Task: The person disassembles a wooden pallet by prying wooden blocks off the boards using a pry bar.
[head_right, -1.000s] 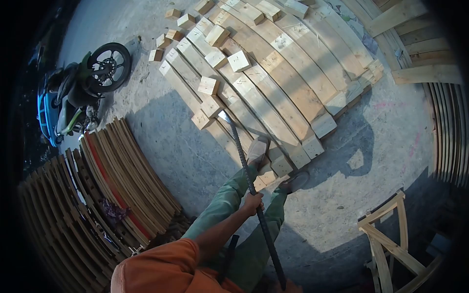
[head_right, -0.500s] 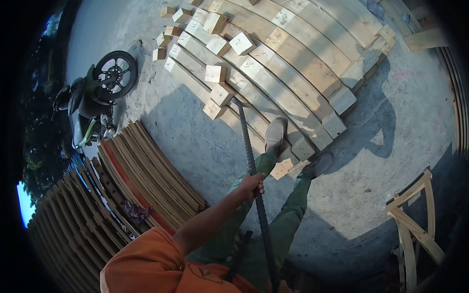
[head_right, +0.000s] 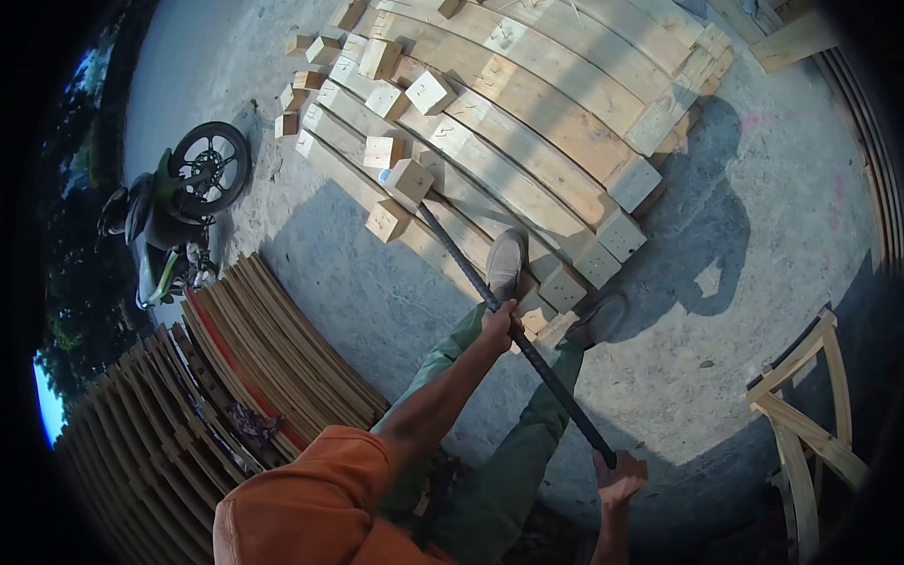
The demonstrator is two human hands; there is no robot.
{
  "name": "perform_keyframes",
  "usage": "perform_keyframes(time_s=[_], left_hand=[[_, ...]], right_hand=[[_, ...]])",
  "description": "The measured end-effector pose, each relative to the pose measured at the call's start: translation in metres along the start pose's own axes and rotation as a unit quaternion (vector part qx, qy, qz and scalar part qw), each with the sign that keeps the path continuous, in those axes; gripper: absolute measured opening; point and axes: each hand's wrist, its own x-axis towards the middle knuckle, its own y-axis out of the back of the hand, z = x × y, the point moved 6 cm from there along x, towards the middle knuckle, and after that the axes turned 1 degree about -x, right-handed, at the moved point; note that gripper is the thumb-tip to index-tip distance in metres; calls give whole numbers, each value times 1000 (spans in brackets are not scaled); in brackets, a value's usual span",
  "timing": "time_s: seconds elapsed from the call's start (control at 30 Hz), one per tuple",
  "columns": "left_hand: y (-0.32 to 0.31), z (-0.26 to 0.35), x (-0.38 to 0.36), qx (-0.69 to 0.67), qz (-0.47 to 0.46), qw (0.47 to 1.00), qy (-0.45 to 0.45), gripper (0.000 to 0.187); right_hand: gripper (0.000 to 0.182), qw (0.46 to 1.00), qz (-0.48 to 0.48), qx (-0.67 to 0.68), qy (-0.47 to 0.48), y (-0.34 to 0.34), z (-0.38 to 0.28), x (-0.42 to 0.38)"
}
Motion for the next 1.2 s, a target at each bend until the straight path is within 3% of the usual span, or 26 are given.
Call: perform_keyframes(time_s=[0.07,0.2,0.27,0.3,0.47,0.6,0.8,0.93,1.03,1.13,1.2], left_hand=[[25,41,-4,-41,-4,999,28,16],[53,137,-72,-36,-32,997,-56,16],[68,157,-86,-34,-36,996,-72,16],[74,159,-92,-33,-36,996,-81,16],[91,112,-124,-26,-17,997,-66,16],[79,29,-149,-13,4,1000,1,18],[63,-65,-154,-50,-45,990,120,16],[85,-50,-151,16,-27,991,131,16],[123,7,-137,56,-39,986,151,17],[143,64,-123,34,-126,967,217,16],[146,56,-122,41,-94,971,218,15]], right_hand=[[40,999,25,5,40,42,-59,-11],[36,986,83,47,139,89,-126,-37],[34,970,-8,170,175,90,-133,-50],[34,968,-2,170,184,93,-131,-58],[36,964,-77,189,173,114,-98,-97],[34,974,-24,159,157,183,-70,-116],[36,984,-124,-6,131,206,-59,-144],[34,984,-100,-68,132,208,-129,-148],[34,984,-120,-81,101,200,-187,-147],[34,985,-108,-93,98,178,-214,-138],[34,982,-133,-104,80,167,-217,-150]])
